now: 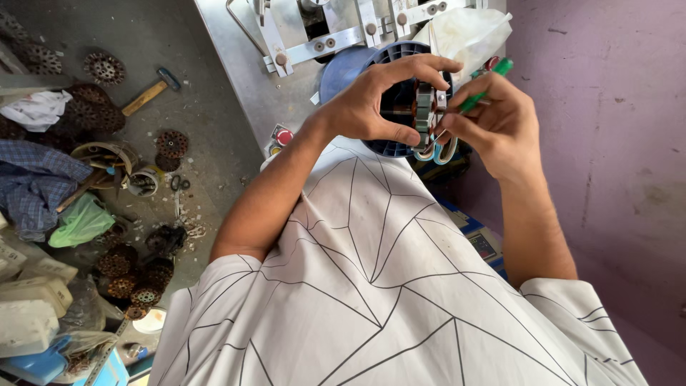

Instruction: The person uses a green-handled screwdriver to adjust and tighten components on a motor stator with copper windings. They repeatedly rotate the stator and use the screwdriver to manipulate internal parts, occasionally using pliers to adjust small elements.

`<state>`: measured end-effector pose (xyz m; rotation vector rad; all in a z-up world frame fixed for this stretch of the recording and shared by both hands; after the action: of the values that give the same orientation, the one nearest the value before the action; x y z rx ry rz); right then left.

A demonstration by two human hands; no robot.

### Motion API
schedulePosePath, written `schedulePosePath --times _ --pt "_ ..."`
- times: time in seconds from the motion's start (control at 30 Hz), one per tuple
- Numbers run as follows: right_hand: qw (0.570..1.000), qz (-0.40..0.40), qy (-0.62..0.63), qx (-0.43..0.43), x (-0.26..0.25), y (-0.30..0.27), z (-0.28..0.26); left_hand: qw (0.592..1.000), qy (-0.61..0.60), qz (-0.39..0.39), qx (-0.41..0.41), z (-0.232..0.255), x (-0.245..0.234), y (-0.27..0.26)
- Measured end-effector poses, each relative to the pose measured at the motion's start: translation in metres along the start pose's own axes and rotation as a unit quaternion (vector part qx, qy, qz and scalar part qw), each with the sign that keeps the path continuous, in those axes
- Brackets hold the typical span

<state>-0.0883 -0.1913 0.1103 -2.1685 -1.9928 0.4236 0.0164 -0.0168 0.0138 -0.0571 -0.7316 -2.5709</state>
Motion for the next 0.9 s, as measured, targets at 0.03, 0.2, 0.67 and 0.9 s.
schedulePosePath --times 0.03,0.2,0.67,0.9 --pt "0.999 0.021 0.010 -0.038 -0.001 -0.004 -0.001 1.000 -0.007 -0.005 0.002 -0.001 -0.001 0.000" --pt "0.975 0.163 0.002 -0.152 0.010 -0.027 -0.004 0.999 -0.046 -0.024 0.008 0.001 -0.007 0.000" --pt "0.935 0.197 -0.149 -0.253 0.050 -0.038 -0.009 0.999 -0.042 -0.012 -0.005 -0.005 -0.002 -0.001" --pt "0.952 0.173 -0.139 -0.210 0.024 -0.024 -0.018 0.998 -0.067 -0.018 -0.007 -0.004 -0.005 0.001"
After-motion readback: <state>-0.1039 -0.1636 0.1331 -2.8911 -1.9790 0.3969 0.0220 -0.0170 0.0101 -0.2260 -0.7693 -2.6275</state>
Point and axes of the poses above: each hand's wrist, its own y-axis towards the middle knuckle, its own x-axis out of the palm, z = x × y, the point moved 3 cm from there along y, towards the middle knuckle
